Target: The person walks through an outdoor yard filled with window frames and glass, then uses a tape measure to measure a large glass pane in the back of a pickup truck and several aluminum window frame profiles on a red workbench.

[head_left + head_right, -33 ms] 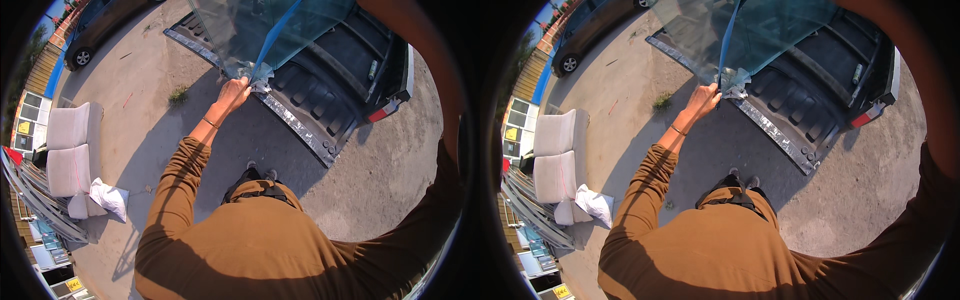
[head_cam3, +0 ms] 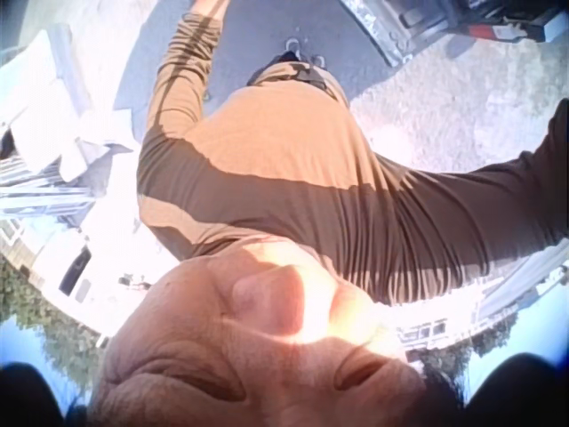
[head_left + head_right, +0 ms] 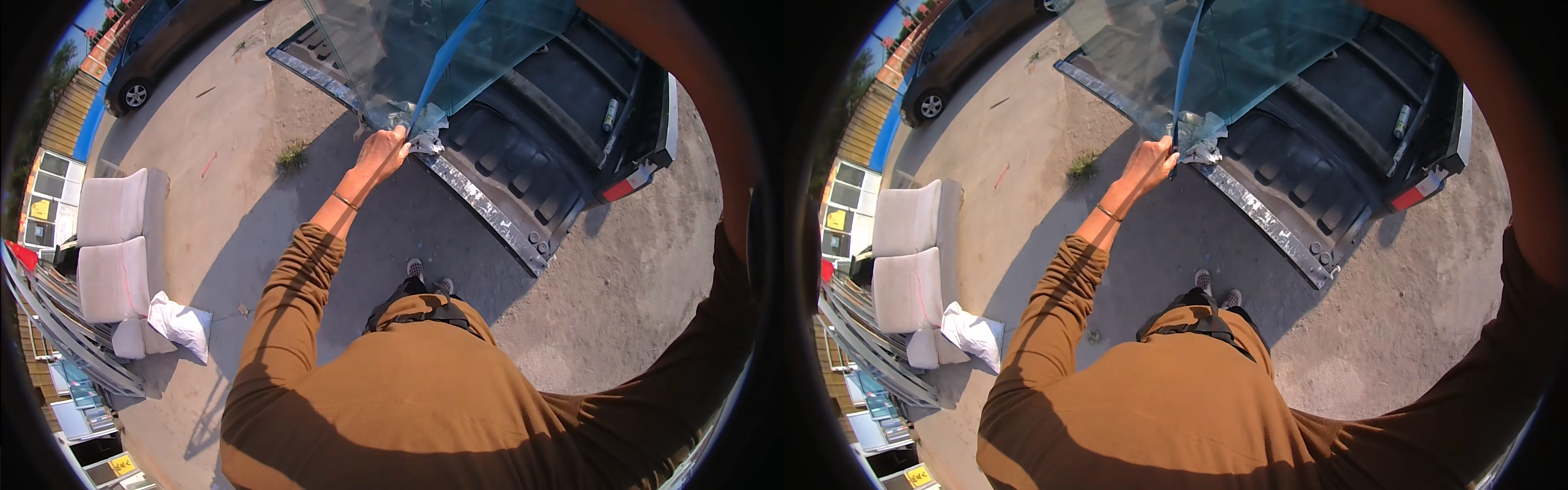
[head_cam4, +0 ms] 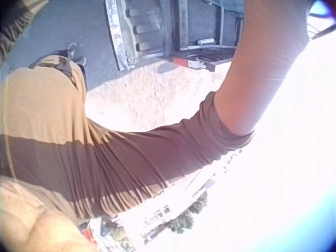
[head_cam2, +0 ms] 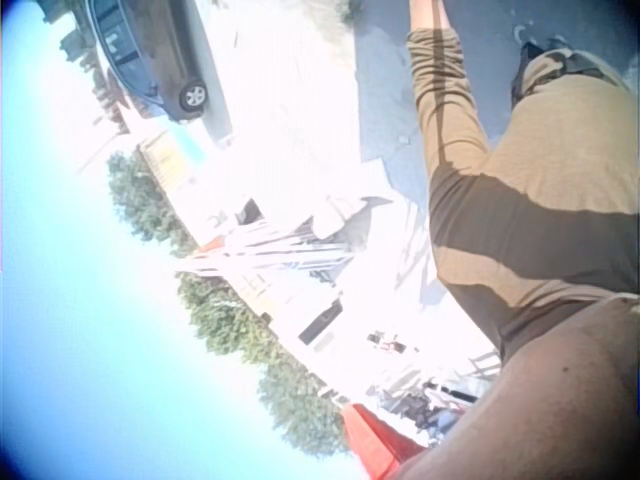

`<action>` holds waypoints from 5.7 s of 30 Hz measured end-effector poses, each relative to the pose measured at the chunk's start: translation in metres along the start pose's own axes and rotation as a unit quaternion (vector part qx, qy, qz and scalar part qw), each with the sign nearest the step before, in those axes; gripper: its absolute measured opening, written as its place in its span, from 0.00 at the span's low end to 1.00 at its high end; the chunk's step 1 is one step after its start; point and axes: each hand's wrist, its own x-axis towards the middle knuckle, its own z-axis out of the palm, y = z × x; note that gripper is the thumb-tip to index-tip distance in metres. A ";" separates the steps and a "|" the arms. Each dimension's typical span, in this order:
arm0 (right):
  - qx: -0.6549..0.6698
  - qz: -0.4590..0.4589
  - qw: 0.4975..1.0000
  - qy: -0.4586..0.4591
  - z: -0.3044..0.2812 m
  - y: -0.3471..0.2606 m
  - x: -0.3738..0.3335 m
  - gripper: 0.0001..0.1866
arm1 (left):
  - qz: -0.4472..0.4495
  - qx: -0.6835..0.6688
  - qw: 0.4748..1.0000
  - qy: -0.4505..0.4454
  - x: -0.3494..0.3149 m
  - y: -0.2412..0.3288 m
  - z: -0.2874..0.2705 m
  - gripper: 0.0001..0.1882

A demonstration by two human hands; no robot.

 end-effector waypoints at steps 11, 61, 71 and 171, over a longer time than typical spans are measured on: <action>0.087 -0.046 0.995 0.014 0.041 -0.004 0.075 0.05 | -0.004 -0.056 0.998 -0.005 0.031 -0.034 0.028 0.07; 0.216 -0.127 0.964 -0.091 0.060 0.016 0.324 0.12 | -0.467 -0.329 0.819 0.057 -0.159 0.040 0.031 0.10; 0.208 -0.128 0.965 -0.091 0.054 0.012 0.330 0.11 | -0.476 -0.351 0.804 0.058 -0.164 0.043 0.046 0.11; 0.241 -0.189 0.952 -0.020 0.026 0.002 0.331 0.11 | -0.497 -0.374 0.782 0.043 -0.195 0.050 0.073 0.10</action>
